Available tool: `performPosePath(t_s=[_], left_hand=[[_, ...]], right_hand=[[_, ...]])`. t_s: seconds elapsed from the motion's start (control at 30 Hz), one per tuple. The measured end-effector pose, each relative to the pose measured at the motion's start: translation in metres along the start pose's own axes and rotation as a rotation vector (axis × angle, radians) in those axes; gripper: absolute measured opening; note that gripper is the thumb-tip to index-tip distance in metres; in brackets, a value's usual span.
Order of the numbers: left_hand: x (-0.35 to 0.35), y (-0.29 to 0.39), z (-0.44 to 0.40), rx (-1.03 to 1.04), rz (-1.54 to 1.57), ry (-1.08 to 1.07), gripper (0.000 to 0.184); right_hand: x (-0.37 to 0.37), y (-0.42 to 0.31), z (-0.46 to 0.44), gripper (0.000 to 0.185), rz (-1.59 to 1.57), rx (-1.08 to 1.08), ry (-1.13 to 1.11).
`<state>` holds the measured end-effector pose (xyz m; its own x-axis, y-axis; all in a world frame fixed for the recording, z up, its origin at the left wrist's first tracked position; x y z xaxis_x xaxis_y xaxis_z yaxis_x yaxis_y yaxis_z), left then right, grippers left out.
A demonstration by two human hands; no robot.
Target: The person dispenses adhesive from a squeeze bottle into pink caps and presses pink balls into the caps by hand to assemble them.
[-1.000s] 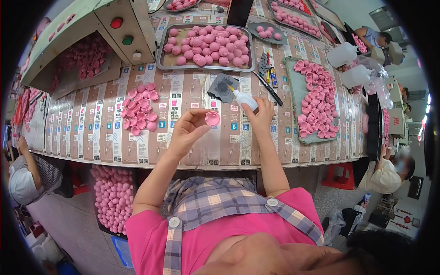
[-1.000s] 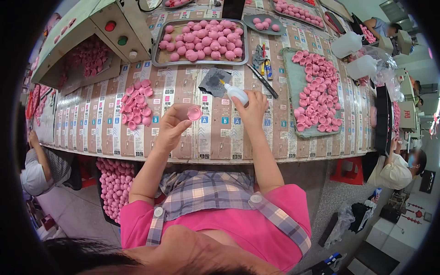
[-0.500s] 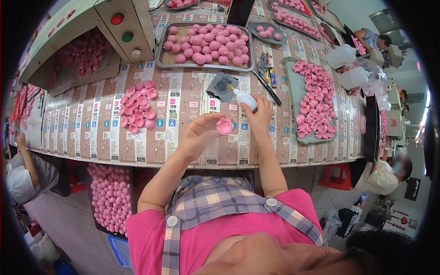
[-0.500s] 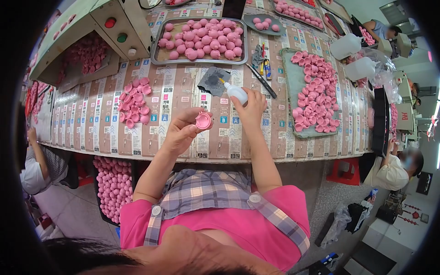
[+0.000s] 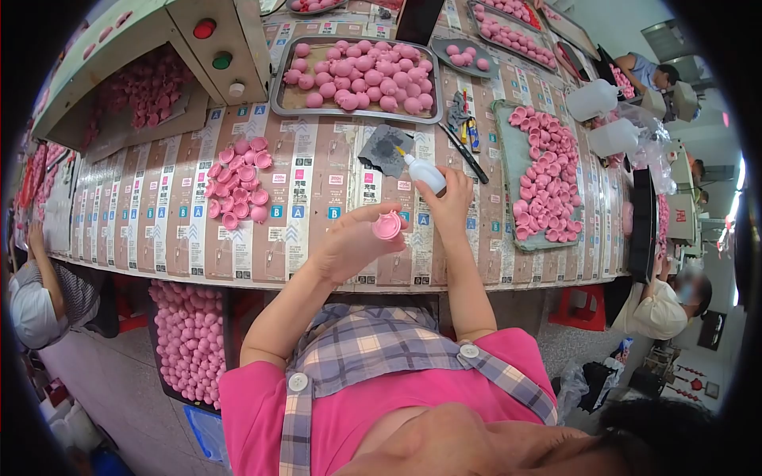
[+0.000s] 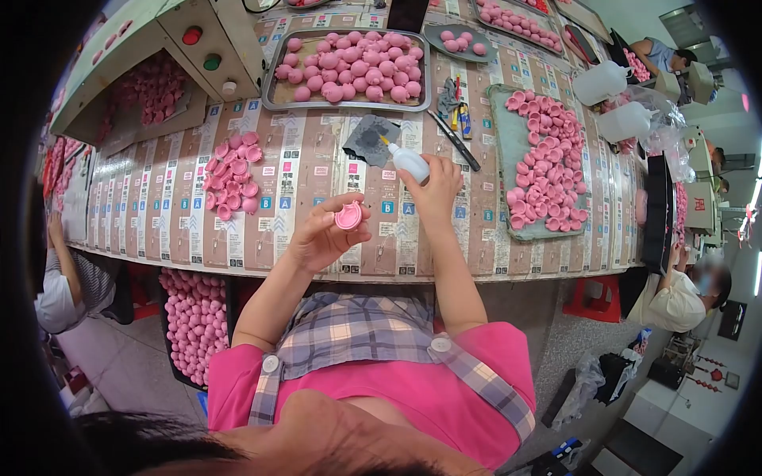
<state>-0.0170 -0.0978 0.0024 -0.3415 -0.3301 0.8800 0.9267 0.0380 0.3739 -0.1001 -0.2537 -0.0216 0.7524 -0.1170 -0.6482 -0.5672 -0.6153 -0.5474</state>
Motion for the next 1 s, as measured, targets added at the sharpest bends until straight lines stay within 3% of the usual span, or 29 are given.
performPosePath(t_s=[0.2, 0.3, 0.4, 0.5, 0.7, 0.8, 0.9, 1.0], left_hand=[[0.013, -0.034, 0.0, -0.419, 0.723, -0.099, 0.031], [0.014, -0.046, 0.0, -0.492, 0.77, -0.153, 0.039], [0.008, -0.038, 0.0, -0.278, 0.327, -0.035, 0.033], [0.006, -0.032, 0.002, -0.189, 0.165, 0.018, 0.035], [0.008, -0.031, 0.001, -0.174, 0.143, -0.007, 0.037], [0.004, -0.036, -0.001, -0.221, 0.205, -0.032, 0.043], [0.005, -0.048, -0.007, -0.444, 0.661, -0.089, 0.039], [0.004, -0.058, -0.006, -0.519, 0.797, -0.047, 0.036]], right_hand=[[-0.001, -0.003, 0.0, 0.042, 0.021, -0.012, 0.003], [-0.001, -0.003, 0.0, 0.042, 0.028, -0.022, 0.011], [0.0, -0.004, 0.0, 0.042, 0.033, -0.027, 0.007], [0.0, -0.003, 0.0, 0.042, 0.035, -0.029, 0.01], [-0.001, -0.004, 0.0, 0.041, 0.036, -0.038, 0.025], [-0.001, -0.003, 0.0, 0.041, 0.038, -0.032, 0.02], [0.0, -0.003, 0.0, 0.041, 0.042, -0.016, 0.008], [0.0, -0.003, -0.001, 0.041, 0.038, -0.015, 0.013]])
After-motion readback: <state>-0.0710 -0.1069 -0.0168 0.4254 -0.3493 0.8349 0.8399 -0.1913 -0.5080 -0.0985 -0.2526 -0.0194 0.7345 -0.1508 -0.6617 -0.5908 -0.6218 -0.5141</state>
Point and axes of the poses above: each hand's wrist, its own z-axis away from the middle knuckle, its own x-axis out of the palm, y = z × x, the point moved 9 cm from there along -z, towards the middle knuckle, and after that the axes turned 15 degrees about y, right-handed, at the moved point
